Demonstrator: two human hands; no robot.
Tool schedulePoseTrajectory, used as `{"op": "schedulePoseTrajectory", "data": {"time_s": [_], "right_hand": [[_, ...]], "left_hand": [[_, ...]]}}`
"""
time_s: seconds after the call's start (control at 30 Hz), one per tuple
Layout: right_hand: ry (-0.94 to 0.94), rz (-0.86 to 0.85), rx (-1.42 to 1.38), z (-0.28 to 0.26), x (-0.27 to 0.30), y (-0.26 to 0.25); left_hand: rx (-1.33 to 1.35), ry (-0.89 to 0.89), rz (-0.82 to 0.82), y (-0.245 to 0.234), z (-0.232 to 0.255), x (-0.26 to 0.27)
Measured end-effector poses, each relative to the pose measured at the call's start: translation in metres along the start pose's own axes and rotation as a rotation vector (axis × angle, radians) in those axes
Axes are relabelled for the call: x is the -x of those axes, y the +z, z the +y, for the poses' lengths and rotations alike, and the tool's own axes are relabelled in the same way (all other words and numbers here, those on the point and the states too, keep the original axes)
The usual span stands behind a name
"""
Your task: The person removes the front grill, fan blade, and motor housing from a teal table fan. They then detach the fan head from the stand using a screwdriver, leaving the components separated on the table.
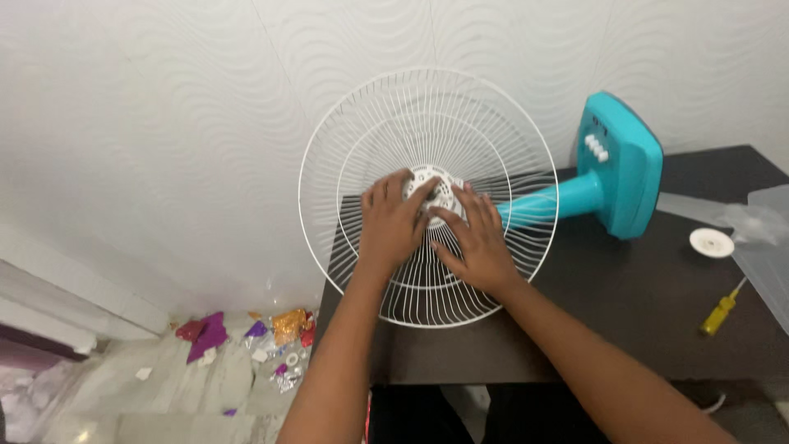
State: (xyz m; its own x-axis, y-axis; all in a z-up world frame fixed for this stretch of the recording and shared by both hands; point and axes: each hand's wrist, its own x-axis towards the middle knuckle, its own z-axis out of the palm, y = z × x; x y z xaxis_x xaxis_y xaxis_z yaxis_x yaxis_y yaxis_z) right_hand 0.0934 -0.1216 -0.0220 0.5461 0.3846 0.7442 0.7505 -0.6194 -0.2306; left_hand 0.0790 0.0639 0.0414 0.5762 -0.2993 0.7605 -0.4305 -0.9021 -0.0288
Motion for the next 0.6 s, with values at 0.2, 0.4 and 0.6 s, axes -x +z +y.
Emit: {"op": "schedulePoseTrajectory", "data": {"time_s": [0.2,0.4,0.6], "right_hand": [[-0.014,-0.02,0.023,0.002,0.003,0.003],[-0.012,-0.066,0.065,0.007,0.003,0.009],[-0.035,-0.031,0.047,0.005,0.002,0.007]], "left_hand": [[0.079,-0.111,-0.256,-0.007,-0.006,-0.021],[-0.004,-0.034,-0.309,-0.019,-0.006,-0.039],[0.01,-0.022,-0.33,-0.022,-0.01,-0.05]]}}
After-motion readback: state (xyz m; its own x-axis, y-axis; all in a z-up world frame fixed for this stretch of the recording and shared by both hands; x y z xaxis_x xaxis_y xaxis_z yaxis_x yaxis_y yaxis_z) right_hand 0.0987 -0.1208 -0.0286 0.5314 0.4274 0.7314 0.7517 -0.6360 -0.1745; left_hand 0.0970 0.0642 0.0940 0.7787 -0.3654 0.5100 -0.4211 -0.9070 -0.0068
